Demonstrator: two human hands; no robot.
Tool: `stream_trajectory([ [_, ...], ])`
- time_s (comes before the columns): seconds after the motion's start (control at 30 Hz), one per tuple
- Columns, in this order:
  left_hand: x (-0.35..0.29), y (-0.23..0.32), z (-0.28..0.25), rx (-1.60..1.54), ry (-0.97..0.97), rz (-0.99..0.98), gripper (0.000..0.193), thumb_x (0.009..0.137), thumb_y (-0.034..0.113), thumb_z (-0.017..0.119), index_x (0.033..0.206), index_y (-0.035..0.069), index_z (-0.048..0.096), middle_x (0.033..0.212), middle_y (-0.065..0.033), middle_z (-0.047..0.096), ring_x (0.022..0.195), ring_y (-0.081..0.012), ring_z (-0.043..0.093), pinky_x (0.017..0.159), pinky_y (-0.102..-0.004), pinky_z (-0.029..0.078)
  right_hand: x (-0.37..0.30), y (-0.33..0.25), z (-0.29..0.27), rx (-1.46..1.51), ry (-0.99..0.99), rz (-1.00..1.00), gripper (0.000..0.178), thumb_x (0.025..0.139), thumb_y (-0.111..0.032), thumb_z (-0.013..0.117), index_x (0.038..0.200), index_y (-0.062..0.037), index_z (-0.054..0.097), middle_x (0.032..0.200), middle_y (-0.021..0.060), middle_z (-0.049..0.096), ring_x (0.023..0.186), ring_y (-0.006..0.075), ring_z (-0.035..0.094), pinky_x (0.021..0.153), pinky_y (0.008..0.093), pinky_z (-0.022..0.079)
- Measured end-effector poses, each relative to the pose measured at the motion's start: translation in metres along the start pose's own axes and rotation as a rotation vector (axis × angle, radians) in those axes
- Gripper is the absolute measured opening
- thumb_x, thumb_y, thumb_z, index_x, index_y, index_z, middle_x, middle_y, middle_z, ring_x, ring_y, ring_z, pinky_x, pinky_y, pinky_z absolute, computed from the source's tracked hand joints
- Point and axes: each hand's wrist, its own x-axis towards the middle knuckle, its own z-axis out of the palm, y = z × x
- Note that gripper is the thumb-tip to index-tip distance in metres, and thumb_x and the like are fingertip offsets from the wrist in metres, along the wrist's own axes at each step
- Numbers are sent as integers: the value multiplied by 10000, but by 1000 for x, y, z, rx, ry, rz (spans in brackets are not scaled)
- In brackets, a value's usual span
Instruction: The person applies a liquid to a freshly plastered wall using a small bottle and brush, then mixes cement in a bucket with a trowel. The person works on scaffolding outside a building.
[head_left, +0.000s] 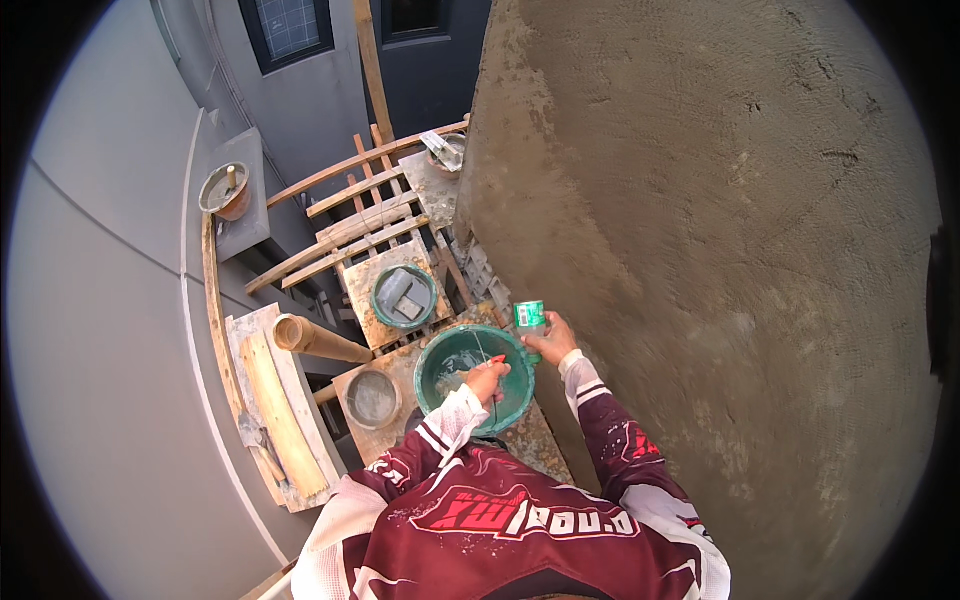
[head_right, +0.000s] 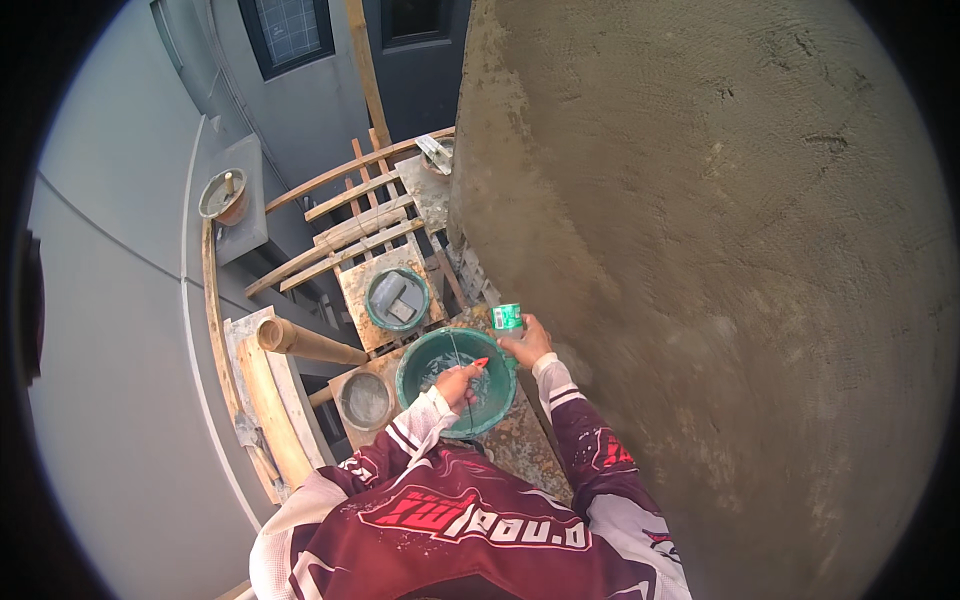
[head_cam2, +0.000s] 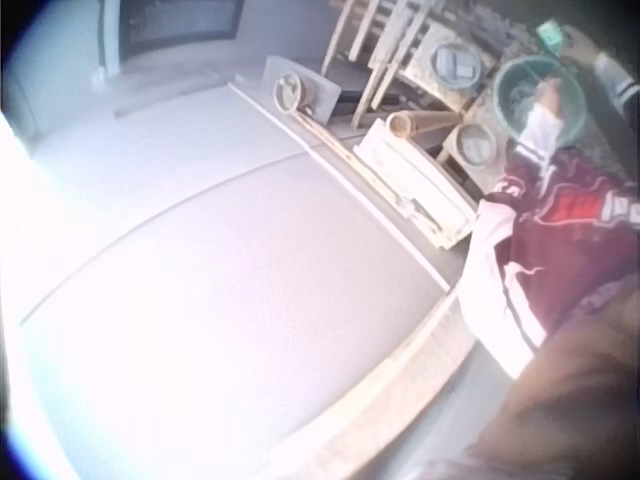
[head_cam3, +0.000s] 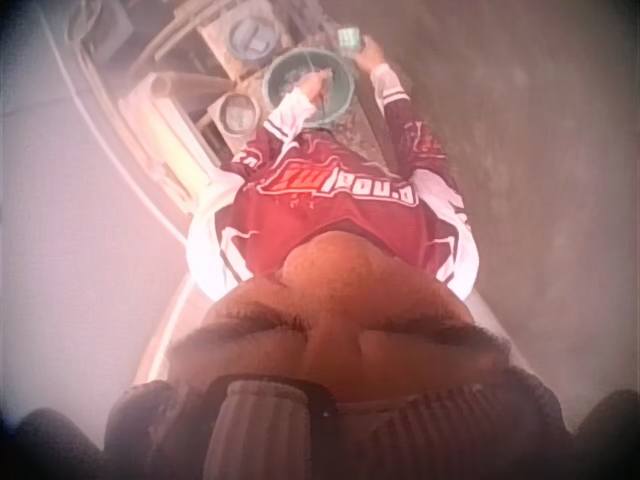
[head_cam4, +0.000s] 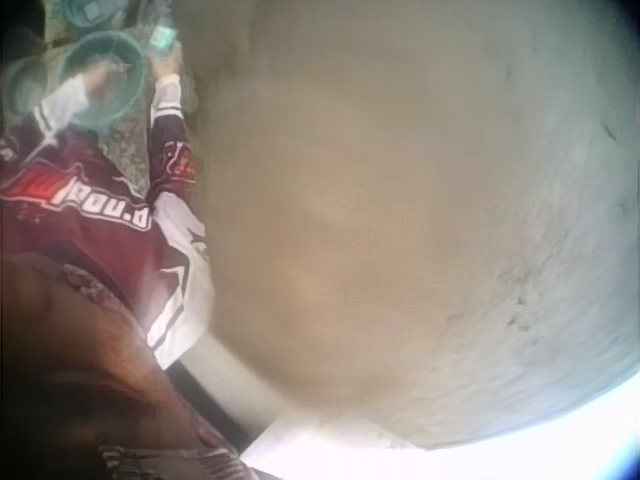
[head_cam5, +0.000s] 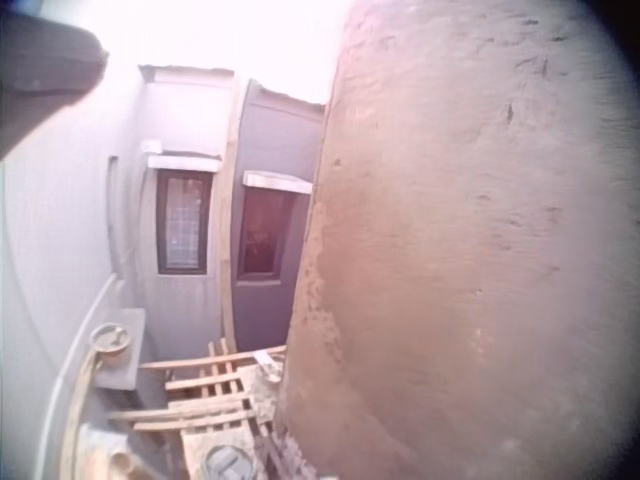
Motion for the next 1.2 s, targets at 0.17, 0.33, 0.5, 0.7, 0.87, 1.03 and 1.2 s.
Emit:
stream_trajectory([
  [0.17, 2, 6, -16, -14, 41, 55, 143, 788, 173, 628, 819, 129, 495, 607, 32, 382, 475, -102, 387, 457, -283, 365, 102, -147, -73, -85, 276, -73, 684, 626, -348, 729, 1190, -11, 536, 1101, 185, 612, 1010, 285, 602, 882, 358, 453],
  [0.33, 4, 18, -34, -59, 83, 109, 167, 779, 196, 633, 764, 130, 480, 606, 30, 377, 474, -96, 378, 434, -278, 370, 140, -173, -97, -40, 333, -220, 700, 637, -304, 734, 1220, -4, 490, 1053, 180, 618, 966, 253, 609, 841, 346, 470],
  [0.5, 11, 21, -37, -63, 76, 80, 122, 812, 166, 610, 889, 160, 515, 607, 58, 382, 456, -74, 392, 448, -268, 372, 102, -93, -37, 74, 193, -386, 721, 663, -169, 742, 1266, -25, 372, 1053, 149, 590, 857, 216, 612, 765, 345, 492],
  [0.7, 4, 22, -11, 45, -41, 80, 123, 813, 156, 611, 864, 98, 516, 625, 39, 436, 459, -75, 401, 427, -256, 362, 12, 25, 54, -178, -95, -356, 695, 649, -141, 750, 1228, -79, 370, 1097, 194, 569, 1010, 344, 574, 860, 402, 458],
  [0.87, 3, 2, 15, 65, -159, 76, 104, 820, 146, 598, 762, 86, 536, 637, 12, 494, 458, -77, 415, 407, -247, 332, -28, 95, 99, -774, -422, -219, 590, 712, -293, 676, 1219, -120, 431, 1204, 150, 538, 1137, 334, 502, 909, 393, 438],
  [1.03, -8, -9, 48, 116, -285, -11, 177, 762, 178, 654, 753, 119, 487, 594, 27, 423, 453, -81, 378, 399, -234, 309, -49, 158, 110, -289, -247, -86, 419, 855, -391, 486, 1192, -142, 460, 1085, 88, 561, 999, 247, 539, 829, 348, 446],
  [1.2, -18, -25, 73, 259, -316, -19, 165, 760, 205, 643, 818, 104, 525, 611, 21, 441, 476, -82, 398, 410, -246, 318, -90, 162, 99, 1494, -57, 442, 373, 948, -413, 354, 1166, -136, 477, 949, 34, 547, 827, 183, 525, 757, 313, 434],
])
